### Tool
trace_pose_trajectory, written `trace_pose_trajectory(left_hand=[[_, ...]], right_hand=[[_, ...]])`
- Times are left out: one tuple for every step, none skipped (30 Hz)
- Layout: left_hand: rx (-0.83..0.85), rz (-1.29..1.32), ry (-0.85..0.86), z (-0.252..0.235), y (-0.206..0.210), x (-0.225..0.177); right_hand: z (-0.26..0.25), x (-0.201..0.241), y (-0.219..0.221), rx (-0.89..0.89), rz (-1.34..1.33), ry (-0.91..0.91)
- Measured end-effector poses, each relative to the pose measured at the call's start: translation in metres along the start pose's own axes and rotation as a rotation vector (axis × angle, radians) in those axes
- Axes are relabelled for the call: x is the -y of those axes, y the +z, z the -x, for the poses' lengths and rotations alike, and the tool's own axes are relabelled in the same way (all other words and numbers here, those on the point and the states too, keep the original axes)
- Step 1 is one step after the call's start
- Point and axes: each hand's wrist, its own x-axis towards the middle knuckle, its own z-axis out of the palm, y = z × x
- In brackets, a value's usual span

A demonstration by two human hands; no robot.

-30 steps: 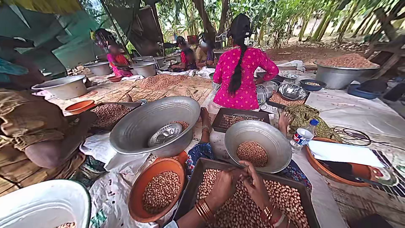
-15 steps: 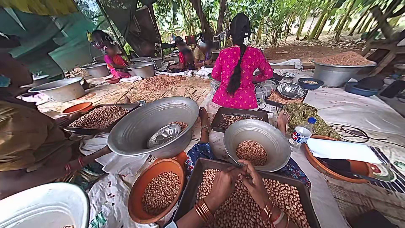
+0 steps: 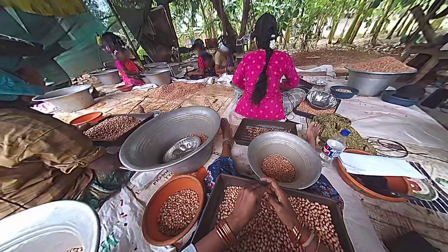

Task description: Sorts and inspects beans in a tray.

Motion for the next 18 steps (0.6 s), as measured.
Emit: trace_pose_trajectory(left_hand=[[-0.003,-0.003,0.003,0.0001,0.0005,0.0003],[-0.007,-0.004,0.007,0.0001,0.0010,0.0006],[-0.012,-0.007,0.010,0.0003,0.0016,0.0011],[-0.014,-0.007,0.012,0.0004,0.0019,0.0014],[-0.020,-0.009,0.016,0.0006,0.0022,0.0015],[-0.027,-0.015,0.022,0.0007,0.0023,0.0013],[-0.038,-0.022,0.029,0.0004,0.0025,0.0011],[-0.050,-0.029,0.036,0.0001,0.0028,0.0008],[-0.057,-0.031,0.039,0.0000,0.0034,0.0012],[-0.056,-0.028,0.040,0.0001,0.0041,0.0021],[-0.049,-0.021,0.039,0.0005,0.0048,0.0028],[-0.041,-0.015,0.037,0.0008,0.0054,0.0031],[-0.032,-0.005,0.032,0.0009,0.0057,0.0030],[-0.024,0.005,0.024,0.0009,0.0060,0.0028],[-0.019,0.014,0.019,0.0008,0.0064,0.0028],[-0.016,0.026,0.019,0.0007,0.0067,0.0028],[-0.014,0.038,0.017,0.0004,0.0065,0.0026],[-0.011,0.046,0.013,0.0002,0.0063,0.0023]], right_hand=[[-0.0001,0.0000,-0.0002,0.006,-0.001,-0.004],[-0.0003,-0.0001,-0.0007,0.014,0.002,-0.004],[-0.0004,0.0000,-0.0010,0.023,0.005,-0.004],[-0.0005,0.0000,-0.0010,0.028,0.005,-0.001],[-0.0007,-0.0005,-0.0010,0.032,0.003,0.001],[-0.0008,-0.0009,-0.0008,0.032,0.003,0.001],[-0.0010,-0.0011,-0.0005,0.029,0.003,0.004],[-0.0012,-0.0011,0.0001,0.022,0.010,0.009],[-0.0014,-0.0013,0.0004,0.017,0.023,0.010],[-0.0013,-0.0018,-0.0001,0.017,0.042,0.007],[-0.0010,-0.0027,-0.0004,0.013,0.066,0.000],[-0.0009,-0.0041,-0.0003,0.002,0.085,-0.008],[-0.0008,-0.0054,-0.0002,-0.007,0.097,-0.012],[-0.0005,-0.0058,-0.0001,-0.020,0.106,-0.012],[-0.0005,-0.0063,0.0003,-0.035,0.109,-0.015],[-0.0005,-0.0061,0.0003,-0.045,0.108,-0.015],[-0.0006,-0.0057,0.0000,-0.050,0.104,-0.016],[-0.0007,-0.0056,-0.0003,-0.054,0.103,-0.019]])
